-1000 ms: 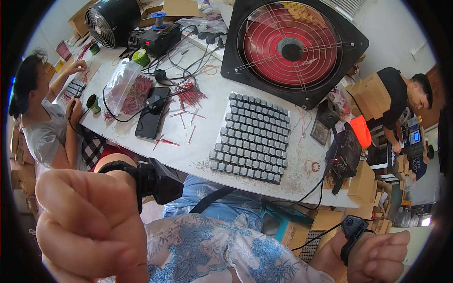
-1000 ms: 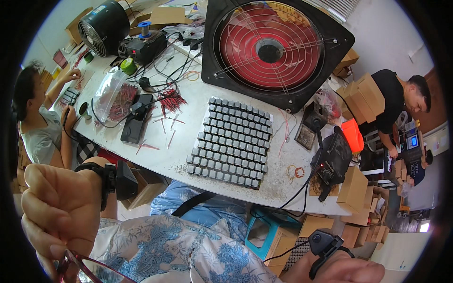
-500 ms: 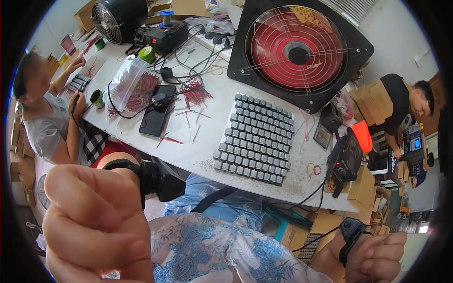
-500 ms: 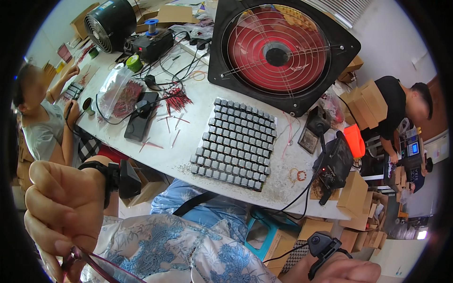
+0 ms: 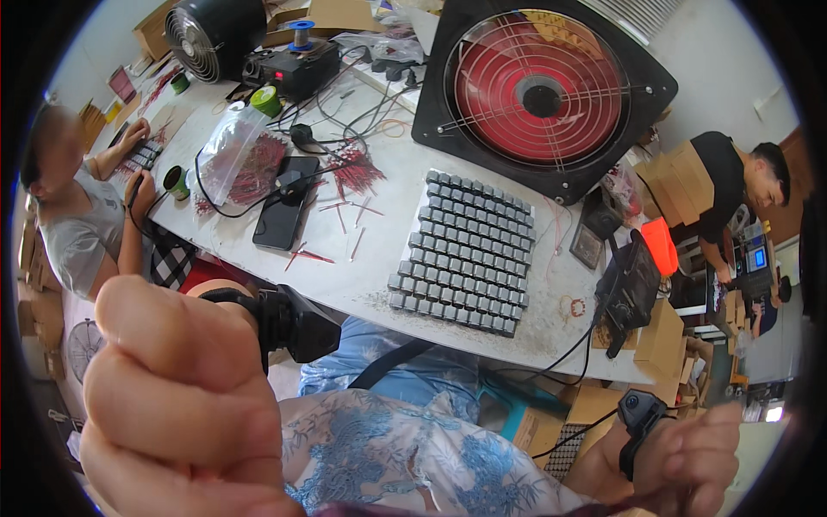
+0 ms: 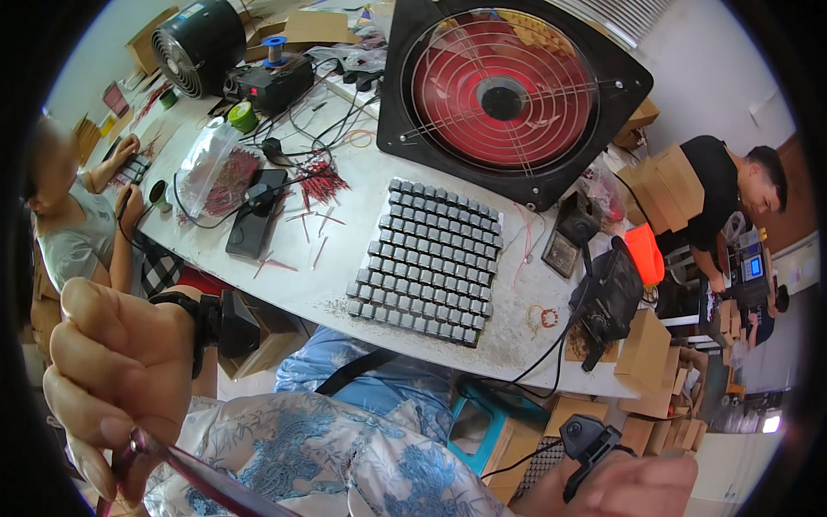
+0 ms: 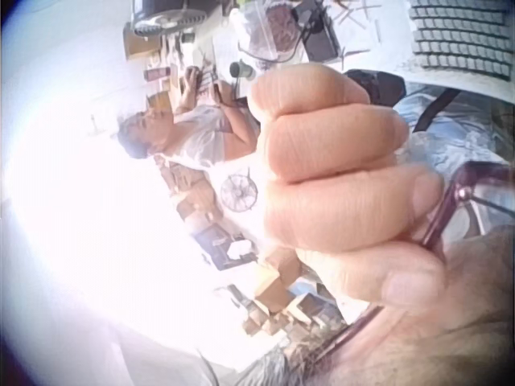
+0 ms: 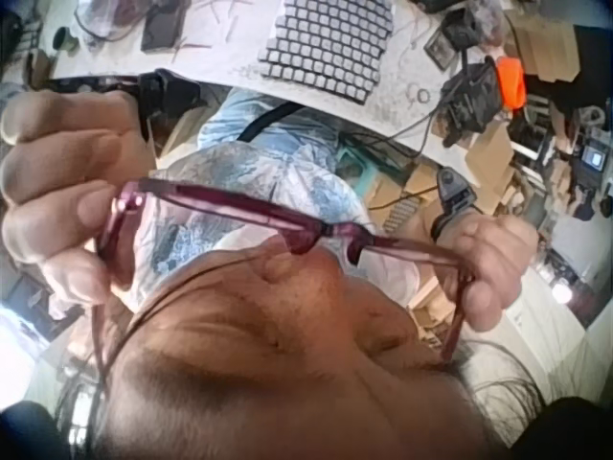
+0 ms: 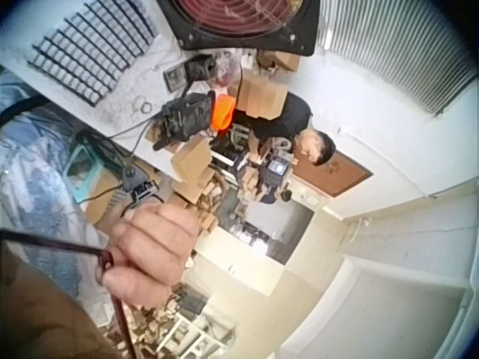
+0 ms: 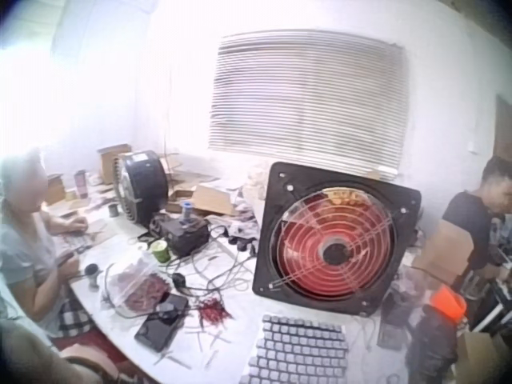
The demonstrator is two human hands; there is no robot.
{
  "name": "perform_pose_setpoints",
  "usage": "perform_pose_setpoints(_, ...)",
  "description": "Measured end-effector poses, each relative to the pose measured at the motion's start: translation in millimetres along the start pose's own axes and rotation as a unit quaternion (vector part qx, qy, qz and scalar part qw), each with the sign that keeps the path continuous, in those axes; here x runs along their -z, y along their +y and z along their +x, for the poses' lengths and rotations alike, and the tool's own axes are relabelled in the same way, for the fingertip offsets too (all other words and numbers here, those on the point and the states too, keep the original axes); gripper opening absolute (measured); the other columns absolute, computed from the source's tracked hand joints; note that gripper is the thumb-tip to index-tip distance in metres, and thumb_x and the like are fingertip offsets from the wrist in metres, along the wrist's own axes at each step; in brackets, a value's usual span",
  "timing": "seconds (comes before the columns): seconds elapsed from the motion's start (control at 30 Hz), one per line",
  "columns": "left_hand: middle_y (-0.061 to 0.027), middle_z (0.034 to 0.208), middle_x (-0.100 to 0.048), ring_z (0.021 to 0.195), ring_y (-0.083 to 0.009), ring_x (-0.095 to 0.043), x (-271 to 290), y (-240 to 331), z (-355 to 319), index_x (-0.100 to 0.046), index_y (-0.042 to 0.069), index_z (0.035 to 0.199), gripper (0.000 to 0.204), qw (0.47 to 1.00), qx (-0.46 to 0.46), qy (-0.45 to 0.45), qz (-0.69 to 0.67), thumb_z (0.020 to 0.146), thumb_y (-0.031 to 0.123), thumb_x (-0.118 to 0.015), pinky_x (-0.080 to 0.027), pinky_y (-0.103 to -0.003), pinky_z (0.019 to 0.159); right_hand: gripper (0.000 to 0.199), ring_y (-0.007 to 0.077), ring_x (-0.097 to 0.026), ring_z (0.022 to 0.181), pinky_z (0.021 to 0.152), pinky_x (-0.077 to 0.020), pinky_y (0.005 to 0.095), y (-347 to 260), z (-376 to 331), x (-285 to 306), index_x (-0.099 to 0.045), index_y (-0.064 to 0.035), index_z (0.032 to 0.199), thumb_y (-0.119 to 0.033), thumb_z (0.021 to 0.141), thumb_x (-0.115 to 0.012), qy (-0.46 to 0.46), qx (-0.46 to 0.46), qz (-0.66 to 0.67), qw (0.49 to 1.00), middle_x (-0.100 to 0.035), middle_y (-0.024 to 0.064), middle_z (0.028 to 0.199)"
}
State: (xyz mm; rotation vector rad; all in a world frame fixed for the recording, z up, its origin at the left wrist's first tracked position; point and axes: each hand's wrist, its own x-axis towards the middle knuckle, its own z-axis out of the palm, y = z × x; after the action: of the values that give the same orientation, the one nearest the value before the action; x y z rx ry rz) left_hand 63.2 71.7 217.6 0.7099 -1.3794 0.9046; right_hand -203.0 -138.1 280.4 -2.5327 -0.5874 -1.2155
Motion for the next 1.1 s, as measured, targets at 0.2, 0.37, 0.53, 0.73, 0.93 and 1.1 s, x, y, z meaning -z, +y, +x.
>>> perform_pose_setpoints(0.2,0.0072,0.085,-0.050,0.064,-0.0091,-0.041,-35.2,-6.5,-14.5,-0.064,0.026,0.112,0.031,0.994,0.078,-0.073,0.017,0.087,0.043,-0.061,-0.022,-0.031,0.062,0.003,0.0146,-0.042,0.052,0.053,-0.0284,0.0324,9.9,-23.0,-24.8,-0.053,-0.0134,0.082,-0.013,0.084,-0.056,0.112,-0.112,-0.070,0.985,-0.047,0.0010,0.063)
perform_pose_setpoints(0.37,0.0020,0.084,-0.046,0.066,-0.0142,-0.046,-55.4,-15.0,-10.0,-0.061,0.021,0.103,0.022,0.985,0.120,-0.086,-0.090,0.084,0.030,-0.067,-0.030,-0.030,0.064,0.018,0.0153,-0.051,0.054,0.051,-0.0358,0.0296,3.9,-36.4,-23.3,-0.065,-0.0114,0.086,-0.011,0.071,-0.075,0.094,-0.190,-0.074,0.975,-0.058,0.0001,0.071)
perform_pose_setpoints(0.53,0.0000,0.082,-0.045,0.061,-0.0139,-0.046,-58.4,-19.8,-15.0,-0.056,0.018,0.099,0.019,0.988,0.102,-0.111,-0.026,0.088,0.032,-0.062,-0.030,-0.030,0.056,0.032,0.0149,-0.053,0.053,0.047,-0.0343,0.0280,22.1,-49.4,-24.5,-0.067,-0.0076,0.099,-0.006,0.069,-0.078,0.030,-0.145,0.011,0.989,-0.059,-0.0013,0.069)
perform_pose_setpoints(0.73,-0.0084,0.088,-0.052,0.066,-0.0228,-0.050,-47.5,-23.2,-10.5,-0.057,0.007,0.095,0.020,0.967,0.123,-0.219,0.032,0.084,0.022,-0.063,-0.043,-0.037,0.063,0.025,0.0216,-0.057,0.057,0.049,-0.0400,0.0312,25.8,-56.0,-32.6,-0.063,-0.0068,0.099,-0.006,0.076,-0.072,0.025,-0.190,0.003,0.981,-0.063,0.0040,0.075)
perform_pose_setpoints(0.93,-0.0107,0.090,-0.068,0.064,-0.0213,-0.061,-69.1,-29.2,-29.3,-0.057,0.004,0.113,0.048,0.948,0.163,-0.265,-0.067,0.069,-0.014,-0.065,-0.046,-0.028,0.056,0.026,0.0246,-0.061,0.074,0.058,-0.0476,0.0292,36.0,-62.6,-51.6,-0.061,-0.0060,0.101,0.001,0.077,-0.067,0.042,-0.255,-0.064,0.964,-0.063,0.0108,0.094)
perform_pose_setpoints(1.1,-0.0027,0.093,-0.061,0.057,-0.0124,-0.049,-57.9,-17.2,-36.9,-0.066,0.007,0.110,0.052,0.916,0.043,-0.399,-0.008,0.058,0.000,-0.064,-0.042,-0.025,0.047,0.037,0.0280,-0.061,0.080,0.066,-0.0480,0.0339,40.2,-69.8,-71.9,-0.059,-0.0073,0.109,0.003,0.075,-0.066,0.035,-0.205,-0.062,0.976,-0.063,0.0109,0.099)
